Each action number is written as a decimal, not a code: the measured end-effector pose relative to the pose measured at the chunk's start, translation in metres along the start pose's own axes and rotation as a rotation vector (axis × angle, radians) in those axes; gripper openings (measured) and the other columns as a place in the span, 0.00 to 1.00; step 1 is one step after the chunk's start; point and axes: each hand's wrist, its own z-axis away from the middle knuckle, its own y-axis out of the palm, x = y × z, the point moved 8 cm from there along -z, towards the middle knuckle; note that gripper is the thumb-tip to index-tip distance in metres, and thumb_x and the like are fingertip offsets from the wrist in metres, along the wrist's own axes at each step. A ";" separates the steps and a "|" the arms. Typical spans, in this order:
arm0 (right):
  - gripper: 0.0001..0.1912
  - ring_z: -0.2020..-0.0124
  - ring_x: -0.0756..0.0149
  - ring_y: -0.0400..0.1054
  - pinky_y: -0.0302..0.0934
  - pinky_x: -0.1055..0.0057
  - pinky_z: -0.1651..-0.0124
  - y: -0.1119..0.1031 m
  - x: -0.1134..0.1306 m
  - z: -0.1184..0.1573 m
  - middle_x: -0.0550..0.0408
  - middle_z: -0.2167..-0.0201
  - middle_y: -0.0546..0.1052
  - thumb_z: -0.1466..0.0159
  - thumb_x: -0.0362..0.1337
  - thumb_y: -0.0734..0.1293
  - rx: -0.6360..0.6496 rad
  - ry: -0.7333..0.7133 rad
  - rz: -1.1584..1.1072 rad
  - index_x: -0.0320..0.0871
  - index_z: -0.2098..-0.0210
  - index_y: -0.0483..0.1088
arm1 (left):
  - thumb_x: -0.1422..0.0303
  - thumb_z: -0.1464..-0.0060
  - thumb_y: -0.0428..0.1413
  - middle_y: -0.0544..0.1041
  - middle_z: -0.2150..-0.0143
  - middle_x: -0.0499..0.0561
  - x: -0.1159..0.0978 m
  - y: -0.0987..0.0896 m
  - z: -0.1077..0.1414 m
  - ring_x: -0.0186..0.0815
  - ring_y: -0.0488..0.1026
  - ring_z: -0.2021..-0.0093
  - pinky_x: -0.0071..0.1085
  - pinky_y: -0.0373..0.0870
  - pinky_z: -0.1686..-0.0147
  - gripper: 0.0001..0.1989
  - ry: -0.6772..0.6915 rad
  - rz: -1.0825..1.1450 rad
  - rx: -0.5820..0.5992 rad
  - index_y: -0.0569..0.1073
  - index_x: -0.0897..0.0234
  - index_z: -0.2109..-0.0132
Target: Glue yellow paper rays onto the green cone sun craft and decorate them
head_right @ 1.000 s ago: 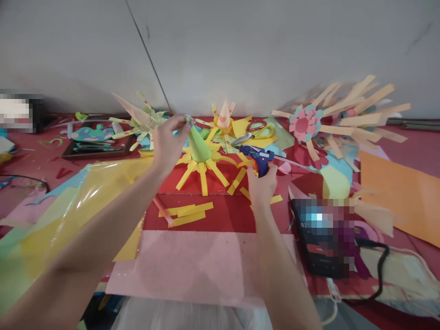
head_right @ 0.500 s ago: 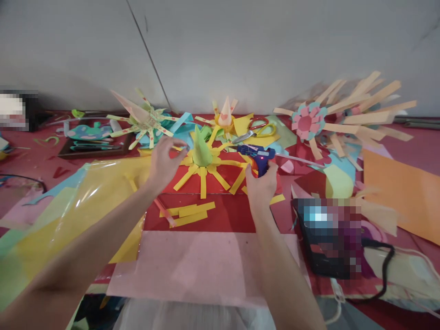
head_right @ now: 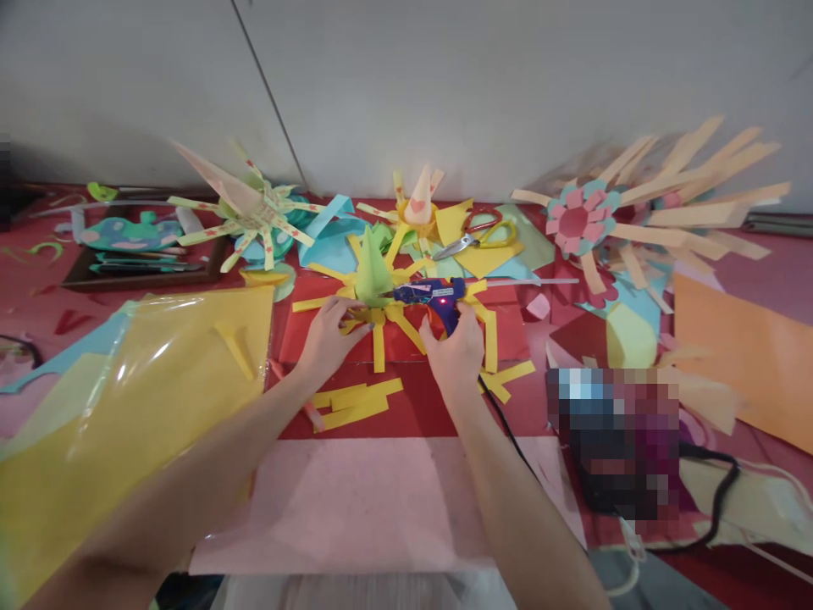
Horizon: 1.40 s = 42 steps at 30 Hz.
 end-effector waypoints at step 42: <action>0.16 0.58 0.56 0.68 0.64 0.60 0.60 -0.001 0.000 -0.001 0.49 0.63 0.73 0.45 0.44 0.65 0.129 -0.083 0.096 0.44 0.60 0.63 | 0.78 0.51 0.61 0.76 0.67 0.48 -0.012 0.001 0.002 0.36 0.71 0.65 0.32 0.70 0.65 0.06 0.174 -0.017 0.046 0.75 0.61 0.69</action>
